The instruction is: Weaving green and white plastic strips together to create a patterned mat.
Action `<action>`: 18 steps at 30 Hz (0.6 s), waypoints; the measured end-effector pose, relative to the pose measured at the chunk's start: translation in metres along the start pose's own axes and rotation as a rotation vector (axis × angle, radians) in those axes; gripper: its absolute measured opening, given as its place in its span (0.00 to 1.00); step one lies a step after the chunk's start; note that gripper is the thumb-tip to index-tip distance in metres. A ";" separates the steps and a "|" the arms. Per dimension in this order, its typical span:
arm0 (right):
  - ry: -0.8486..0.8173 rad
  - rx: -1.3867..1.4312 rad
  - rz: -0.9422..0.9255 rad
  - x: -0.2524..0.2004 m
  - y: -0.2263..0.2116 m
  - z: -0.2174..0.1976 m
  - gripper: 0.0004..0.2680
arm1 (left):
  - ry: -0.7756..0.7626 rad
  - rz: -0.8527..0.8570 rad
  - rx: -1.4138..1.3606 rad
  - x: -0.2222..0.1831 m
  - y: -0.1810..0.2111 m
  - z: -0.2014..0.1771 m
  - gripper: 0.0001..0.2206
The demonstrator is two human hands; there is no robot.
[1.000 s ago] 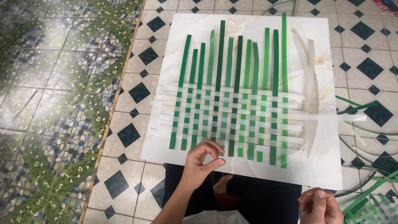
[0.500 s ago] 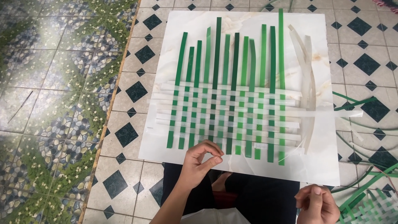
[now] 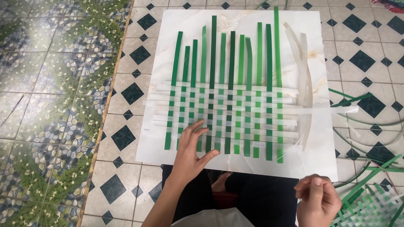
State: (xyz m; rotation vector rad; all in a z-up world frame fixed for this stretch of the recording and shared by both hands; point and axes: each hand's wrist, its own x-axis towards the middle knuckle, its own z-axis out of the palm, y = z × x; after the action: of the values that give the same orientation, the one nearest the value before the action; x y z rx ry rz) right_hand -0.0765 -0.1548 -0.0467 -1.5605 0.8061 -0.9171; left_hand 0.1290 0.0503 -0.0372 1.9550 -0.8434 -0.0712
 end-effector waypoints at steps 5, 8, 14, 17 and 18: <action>-0.193 -0.136 -0.069 0.022 -0.028 0.033 0.11 | -0.065 0.026 0.284 -0.003 -0.009 0.007 0.27; -0.381 -0.365 -0.226 0.045 -0.033 0.058 0.09 | -0.091 -0.006 0.286 -0.007 -0.014 0.011 0.27; -0.463 -0.511 -0.479 0.057 -0.023 0.076 0.09 | -0.101 -0.014 0.293 -0.012 -0.023 0.015 0.28; -0.396 -0.487 -0.469 0.047 -0.026 0.071 0.08 | -0.101 -0.014 0.288 -0.013 -0.025 0.017 0.27; -0.360 -0.472 -0.435 0.043 -0.029 0.068 0.08 | -0.092 -0.010 0.294 -0.013 -0.026 0.017 0.27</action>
State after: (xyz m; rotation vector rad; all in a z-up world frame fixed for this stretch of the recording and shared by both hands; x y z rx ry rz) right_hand 0.0043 -0.1561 -0.0187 -2.2978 0.4442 -0.7383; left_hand 0.1260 0.0529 -0.0705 2.2447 -0.9475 -0.0455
